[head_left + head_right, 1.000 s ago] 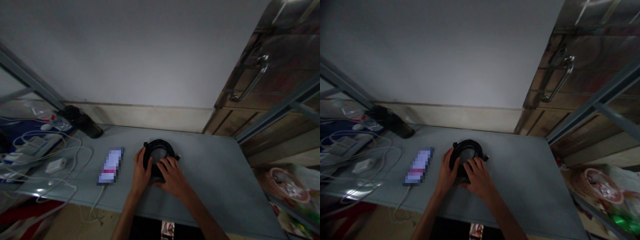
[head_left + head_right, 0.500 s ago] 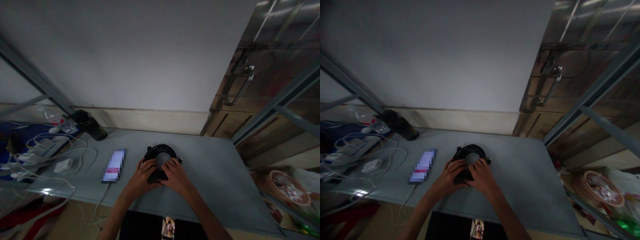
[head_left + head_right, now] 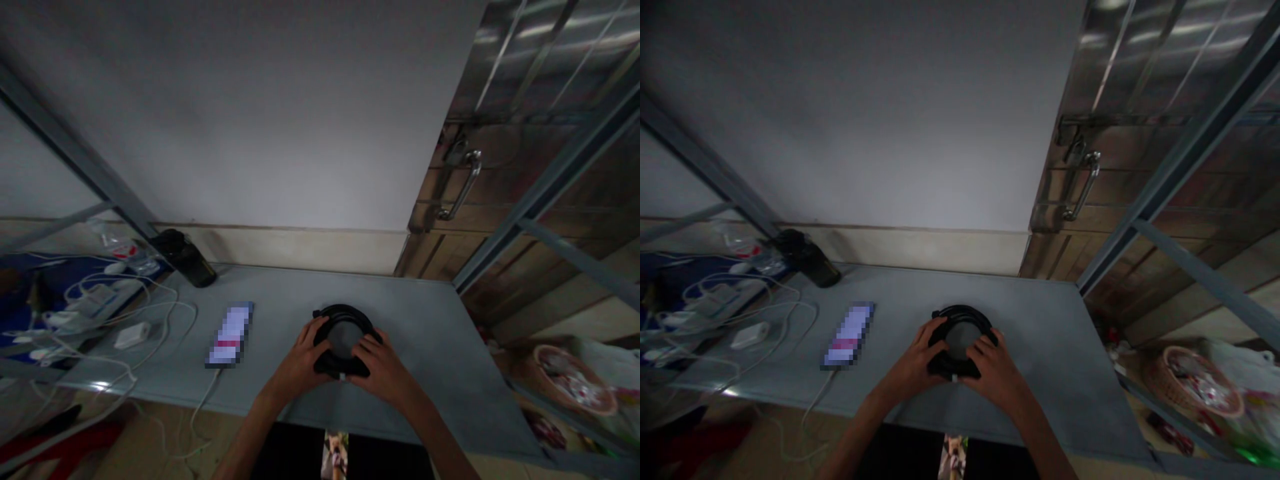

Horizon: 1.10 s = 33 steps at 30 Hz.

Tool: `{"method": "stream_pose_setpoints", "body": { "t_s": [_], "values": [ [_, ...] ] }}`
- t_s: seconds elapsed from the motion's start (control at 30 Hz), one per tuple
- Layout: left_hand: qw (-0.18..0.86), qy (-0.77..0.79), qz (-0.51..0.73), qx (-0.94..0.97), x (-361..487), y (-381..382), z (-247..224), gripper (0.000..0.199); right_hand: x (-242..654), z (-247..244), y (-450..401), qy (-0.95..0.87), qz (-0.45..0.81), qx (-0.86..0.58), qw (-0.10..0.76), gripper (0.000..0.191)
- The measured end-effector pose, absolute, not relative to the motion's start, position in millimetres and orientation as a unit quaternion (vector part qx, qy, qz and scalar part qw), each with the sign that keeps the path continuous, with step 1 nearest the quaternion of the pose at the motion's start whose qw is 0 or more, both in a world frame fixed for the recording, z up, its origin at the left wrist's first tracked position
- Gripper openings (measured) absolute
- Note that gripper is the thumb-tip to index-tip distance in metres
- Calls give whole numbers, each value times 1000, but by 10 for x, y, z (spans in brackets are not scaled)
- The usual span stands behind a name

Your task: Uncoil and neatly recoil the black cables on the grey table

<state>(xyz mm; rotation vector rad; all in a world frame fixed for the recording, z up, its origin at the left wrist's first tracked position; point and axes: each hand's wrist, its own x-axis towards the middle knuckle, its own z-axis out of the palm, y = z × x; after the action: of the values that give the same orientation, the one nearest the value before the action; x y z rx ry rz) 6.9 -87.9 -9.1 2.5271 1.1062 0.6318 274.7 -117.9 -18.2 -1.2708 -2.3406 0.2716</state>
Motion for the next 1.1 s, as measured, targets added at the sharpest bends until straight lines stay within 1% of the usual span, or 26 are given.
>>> {"method": "stream_pose_setpoints", "body": {
  "t_s": [0.2,0.27,0.33,0.4,0.47,0.53,0.6,0.67,0.7,0.77,0.83,0.87,0.97,1.1],
  "values": [
    [157,381,217,885,367,-1004,-89,67,3072,-200,-1475,-834,105,-487,238,38],
    [162,378,218,885,465,-1015,-92,67,3146,-238,-1550,-827,98,-495,247,39],
    [169,378,221,883,551,-1028,-101,63,3204,-290,-1612,-821,78,-501,262,44],
    [187,379,230,877,613,-1053,-110,63,3251,-344,-1672,-808,53,-512,287,55],
    [213,377,242,868,631,-1091,-105,71,3298,-391,-1746,-789,38,-528,311,64],
    [232,373,252,862,590,-1135,-82,86,3356,-437,-1847,-768,30,-547,332,68],
    [227,373,264,860,483,-1177,-51,100,3428,-499,-1985,-744,21,-569,349,70],
    [210,381,284,855,314,-1208,-36,104,3500,-591,-2153,-718,7,-589,370,65],
    [200,392,295,848,213,-1220,-42,99,3529,-645,-2242,-705,0,-598,381,60],
    [175,426,322,827,-5,-1237,-94,76,3559,-754,-2406,-674,-13,-619,404,51],
    [144,469,345,800,-212,-1254,-190,51,3547,-837,-2518,-649,-36,-635,418,48],
    [127,487,354,788,-299,-1263,-247,44,3528,-859,-2545,-640,-54,-642,420,48],
    [88,522,376,761,-461,-1292,-398,36,3444,-846,-2517,-625,-107,-658,407,46],
    [75,537,398,740,-476,-1321,-458,31,3355,-746,-2384,-586,-146,-682,413,42]
  ]
}}
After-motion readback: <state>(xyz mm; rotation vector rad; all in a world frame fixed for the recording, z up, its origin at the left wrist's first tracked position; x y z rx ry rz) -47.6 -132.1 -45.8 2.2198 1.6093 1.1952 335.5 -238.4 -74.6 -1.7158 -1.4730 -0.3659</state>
